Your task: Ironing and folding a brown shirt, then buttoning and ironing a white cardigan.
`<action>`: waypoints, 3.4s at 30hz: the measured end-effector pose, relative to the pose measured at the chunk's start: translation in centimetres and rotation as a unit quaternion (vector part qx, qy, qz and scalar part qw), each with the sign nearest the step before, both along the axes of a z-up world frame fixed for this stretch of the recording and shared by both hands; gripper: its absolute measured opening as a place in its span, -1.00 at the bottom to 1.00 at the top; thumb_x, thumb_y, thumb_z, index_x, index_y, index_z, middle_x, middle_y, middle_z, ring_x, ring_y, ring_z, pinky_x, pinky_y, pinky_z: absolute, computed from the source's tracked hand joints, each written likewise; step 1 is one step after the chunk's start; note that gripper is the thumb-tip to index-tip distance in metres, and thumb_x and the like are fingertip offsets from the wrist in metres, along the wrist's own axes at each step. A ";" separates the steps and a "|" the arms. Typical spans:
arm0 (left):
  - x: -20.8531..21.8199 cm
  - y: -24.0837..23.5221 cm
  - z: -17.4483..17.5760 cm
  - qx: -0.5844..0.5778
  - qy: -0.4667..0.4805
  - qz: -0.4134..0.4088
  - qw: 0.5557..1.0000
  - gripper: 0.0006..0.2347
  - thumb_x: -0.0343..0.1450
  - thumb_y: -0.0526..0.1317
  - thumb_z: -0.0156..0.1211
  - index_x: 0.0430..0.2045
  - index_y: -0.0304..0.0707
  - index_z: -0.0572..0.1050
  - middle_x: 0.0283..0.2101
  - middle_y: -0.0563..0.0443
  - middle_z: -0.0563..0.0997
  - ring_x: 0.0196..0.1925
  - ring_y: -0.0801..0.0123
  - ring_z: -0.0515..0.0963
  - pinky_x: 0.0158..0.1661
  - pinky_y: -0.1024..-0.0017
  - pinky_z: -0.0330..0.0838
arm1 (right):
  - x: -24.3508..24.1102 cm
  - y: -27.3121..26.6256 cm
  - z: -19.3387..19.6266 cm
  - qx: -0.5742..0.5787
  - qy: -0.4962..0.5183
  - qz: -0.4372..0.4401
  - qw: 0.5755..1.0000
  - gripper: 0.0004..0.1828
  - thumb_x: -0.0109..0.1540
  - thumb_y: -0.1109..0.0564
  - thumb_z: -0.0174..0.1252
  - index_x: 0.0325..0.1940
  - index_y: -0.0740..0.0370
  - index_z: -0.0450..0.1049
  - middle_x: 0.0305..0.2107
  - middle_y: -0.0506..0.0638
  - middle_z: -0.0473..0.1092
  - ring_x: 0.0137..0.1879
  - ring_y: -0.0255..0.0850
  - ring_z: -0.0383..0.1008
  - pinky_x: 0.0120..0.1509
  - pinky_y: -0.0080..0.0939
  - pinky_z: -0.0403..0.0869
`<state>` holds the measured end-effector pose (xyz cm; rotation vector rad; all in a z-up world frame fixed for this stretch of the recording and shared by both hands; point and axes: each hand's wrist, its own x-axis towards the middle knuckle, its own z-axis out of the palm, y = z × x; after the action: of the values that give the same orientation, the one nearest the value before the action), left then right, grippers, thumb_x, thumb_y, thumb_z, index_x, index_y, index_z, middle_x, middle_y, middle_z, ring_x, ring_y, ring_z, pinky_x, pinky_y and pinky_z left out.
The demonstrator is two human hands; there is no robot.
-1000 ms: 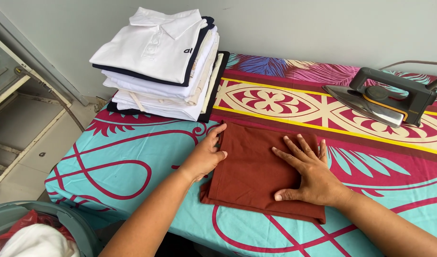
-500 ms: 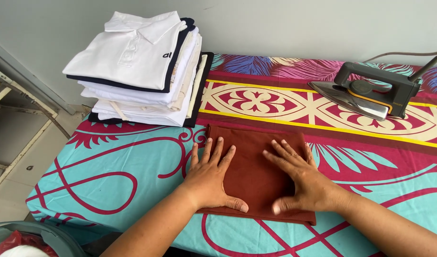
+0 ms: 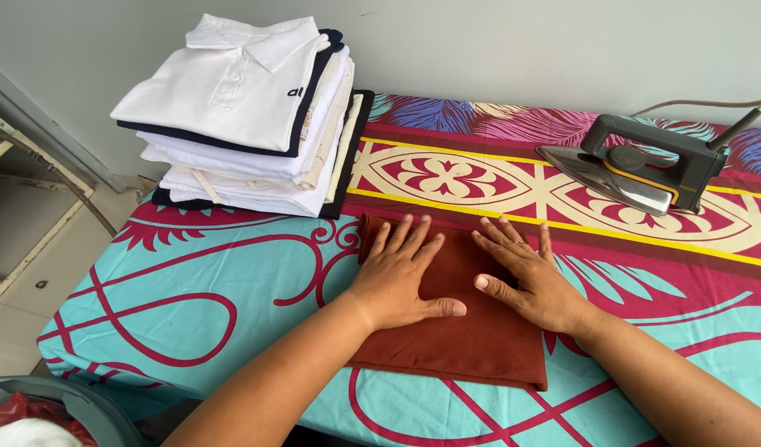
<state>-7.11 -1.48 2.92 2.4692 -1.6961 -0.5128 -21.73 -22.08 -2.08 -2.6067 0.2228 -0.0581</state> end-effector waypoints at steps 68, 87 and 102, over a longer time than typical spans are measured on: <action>2.7 -12.0 -5.8 -0.015 -0.038 0.012 0.999 -0.38 0.44 0.25 -0.17 0.39 0.01 0.25 0.36 -0.09 0.37 0.46 0.04 0.25 0.34 -0.06 0.00 | -0.7 1.4 0.1 0.326 -0.207 -0.281 0.878 -0.42 0.41 0.06 -0.06 0.51 0.14 0.07 0.56 0.33 -0.28 0.61 0.27 -0.19 0.62 0.34 -0.07; 4.0 -12.2 2.0 -0.146 0.242 -0.043 0.958 -0.71 0.33 0.00 0.23 -0.19 -0.11 0.59 -0.14 0.12 0.71 -0.12 0.38 0.65 -0.09 0.41 0.45 | -1.7 2.7 3.7 0.558 -0.124 -0.271 0.774 -0.44 0.23 0.00 0.00 0.31 0.19 0.30 0.15 0.10 0.36 0.21 -0.05 0.39 0.11 -0.04 0.37; 1.8 4.9 13.2 -0.444 0.351 0.070 0.822 -0.90 0.47 -0.14 0.18 -0.31 -0.11 0.47 -0.31 0.23 0.49 -0.22 0.58 0.48 -0.15 0.57 0.41 | -4.8 -0.5 6.0 0.382 -0.327 -0.148 0.852 -0.77 0.23 0.36 0.21 -0.02 0.38 0.52 -0.13 0.06 0.50 0.03 -0.16 0.50 0.19 -0.23 0.50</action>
<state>-5.27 3.40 16.17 1.4404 -1.0582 -0.3981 -26.52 -22.60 3.94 -1.6183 0.3123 -0.7835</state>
